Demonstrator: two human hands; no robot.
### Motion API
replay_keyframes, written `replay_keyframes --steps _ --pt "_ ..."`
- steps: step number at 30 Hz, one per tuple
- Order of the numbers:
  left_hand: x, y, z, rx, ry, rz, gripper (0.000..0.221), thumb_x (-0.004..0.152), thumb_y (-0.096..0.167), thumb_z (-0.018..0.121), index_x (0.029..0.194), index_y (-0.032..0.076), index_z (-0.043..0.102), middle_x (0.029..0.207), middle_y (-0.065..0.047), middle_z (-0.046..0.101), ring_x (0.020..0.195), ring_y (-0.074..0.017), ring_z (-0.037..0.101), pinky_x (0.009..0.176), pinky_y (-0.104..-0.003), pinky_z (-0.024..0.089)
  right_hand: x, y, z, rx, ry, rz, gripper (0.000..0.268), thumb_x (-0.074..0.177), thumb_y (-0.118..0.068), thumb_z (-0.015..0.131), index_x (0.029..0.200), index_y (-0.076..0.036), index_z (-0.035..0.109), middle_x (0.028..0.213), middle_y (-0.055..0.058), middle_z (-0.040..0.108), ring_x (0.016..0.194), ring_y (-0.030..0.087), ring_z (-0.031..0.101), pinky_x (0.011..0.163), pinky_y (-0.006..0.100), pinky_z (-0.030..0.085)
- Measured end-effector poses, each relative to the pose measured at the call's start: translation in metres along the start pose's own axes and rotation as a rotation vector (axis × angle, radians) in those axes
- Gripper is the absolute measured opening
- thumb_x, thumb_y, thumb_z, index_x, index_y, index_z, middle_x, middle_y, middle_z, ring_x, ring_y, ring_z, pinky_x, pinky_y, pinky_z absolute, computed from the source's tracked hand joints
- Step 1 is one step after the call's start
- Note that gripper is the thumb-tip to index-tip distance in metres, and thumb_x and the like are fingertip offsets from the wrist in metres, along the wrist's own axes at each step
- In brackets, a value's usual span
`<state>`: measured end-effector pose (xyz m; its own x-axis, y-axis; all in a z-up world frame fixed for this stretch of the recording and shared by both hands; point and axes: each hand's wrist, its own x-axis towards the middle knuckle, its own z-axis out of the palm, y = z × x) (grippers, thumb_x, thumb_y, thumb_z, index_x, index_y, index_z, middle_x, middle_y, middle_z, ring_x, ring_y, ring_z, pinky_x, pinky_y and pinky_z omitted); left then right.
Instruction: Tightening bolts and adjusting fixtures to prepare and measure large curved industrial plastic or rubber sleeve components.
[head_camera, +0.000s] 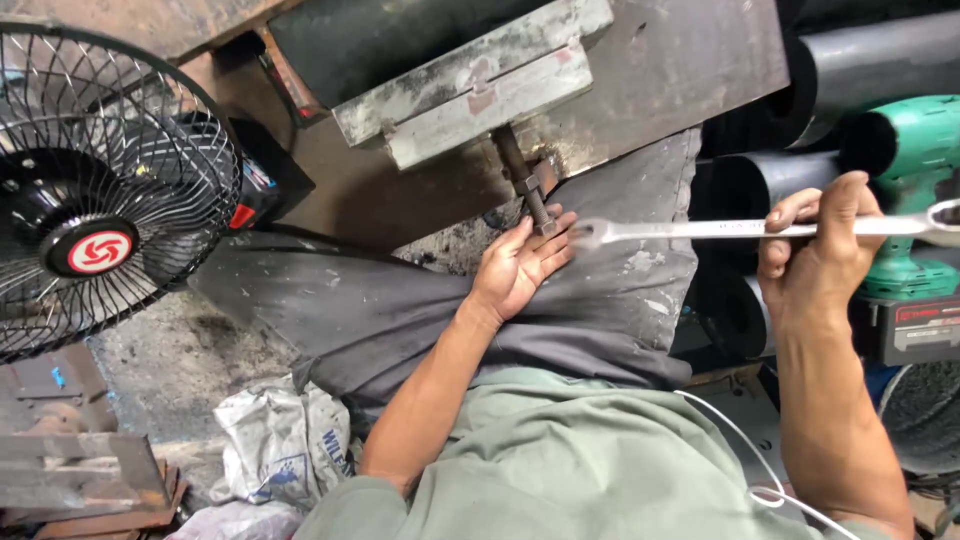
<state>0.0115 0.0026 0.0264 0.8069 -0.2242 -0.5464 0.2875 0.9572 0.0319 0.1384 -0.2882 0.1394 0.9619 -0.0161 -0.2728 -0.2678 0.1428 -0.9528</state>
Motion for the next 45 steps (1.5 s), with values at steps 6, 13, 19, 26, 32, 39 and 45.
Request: replay_keyframes --steps 6,13,19,26,32,39,45 --pt "0.000 -0.002 -0.006 -0.005 -0.024 0.011 0.044 0.114 0.025 0.044 0.144 -0.007 0.050 0.144 -0.027 0.056 0.132 -0.0364 0.057 0.114 -0.049 0.047 0.011 0.035 -0.017 0.159 0.010 0.129 0.058 0.112 -0.054 0.059 0.084 -0.006 0.042 0.072 0.012 0.058 0.045 0.014 0.045 0.035 0.022 0.029" --pt "-0.001 -0.002 -0.005 -0.025 -0.011 0.018 0.044 0.113 0.025 0.044 0.142 -0.008 0.052 0.138 -0.025 0.060 0.128 -0.0350 0.059 0.115 -0.049 0.048 0.012 0.043 -0.004 0.194 0.072 0.177 0.055 0.108 -0.056 0.059 0.086 -0.009 0.041 0.072 0.011 0.058 0.046 0.013 0.047 0.036 0.022 0.030" --pt "0.001 -0.003 -0.011 -0.014 -0.017 0.034 0.043 0.114 0.024 0.044 0.142 -0.008 0.052 0.137 -0.025 0.060 0.126 -0.0347 0.060 0.114 -0.049 0.048 0.027 0.054 -0.010 0.242 0.068 0.218 0.061 0.110 -0.059 0.061 0.082 -0.010 0.041 0.071 0.011 0.058 0.045 0.012 0.046 0.040 0.023 0.029" --pt "-0.001 0.000 -0.006 -0.028 -0.025 0.031 0.043 0.113 0.023 0.044 0.142 -0.007 0.052 0.138 -0.025 0.060 0.127 -0.0352 0.061 0.113 -0.047 0.049 0.045 0.068 -0.015 0.234 0.093 0.259 0.059 0.110 -0.060 0.062 0.082 -0.011 0.043 0.073 0.010 0.059 0.050 0.011 0.046 0.041 0.021 0.028" --pt "0.001 -0.001 -0.010 -0.040 -0.028 0.037 0.043 0.114 0.022 0.043 0.143 -0.008 0.050 0.136 -0.025 0.060 0.130 -0.0376 0.060 0.115 -0.049 0.047 0.059 0.083 -0.016 0.245 0.055 0.303 0.064 0.108 -0.063 0.060 0.077 -0.011 0.040 0.077 0.010 0.059 0.049 0.011 0.044 0.041 0.022 0.028" --pt "0.002 -0.006 -0.022 -0.043 -0.044 0.051 0.042 0.114 0.020 0.044 0.146 -0.006 0.050 0.139 -0.022 0.060 0.129 -0.0360 0.060 0.118 -0.051 0.046 0.062 0.099 -0.006 0.241 0.031 0.383 0.054 0.105 -0.064 0.059 0.086 -0.017 0.043 0.076 0.006 0.058 0.049 0.008 0.043 0.039 0.020 0.027" --pt "0.000 -0.009 -0.023 0.035 -0.028 0.037 0.040 0.112 0.022 0.045 0.145 0.001 0.052 0.144 -0.017 0.059 0.127 -0.0314 0.062 0.109 -0.050 0.050 0.039 0.067 0.039 0.075 0.099 0.415 0.050 0.104 -0.062 0.055 0.081 -0.017 0.048 0.066 0.001 0.052 0.041 0.008 0.039 0.035 0.022 0.028"
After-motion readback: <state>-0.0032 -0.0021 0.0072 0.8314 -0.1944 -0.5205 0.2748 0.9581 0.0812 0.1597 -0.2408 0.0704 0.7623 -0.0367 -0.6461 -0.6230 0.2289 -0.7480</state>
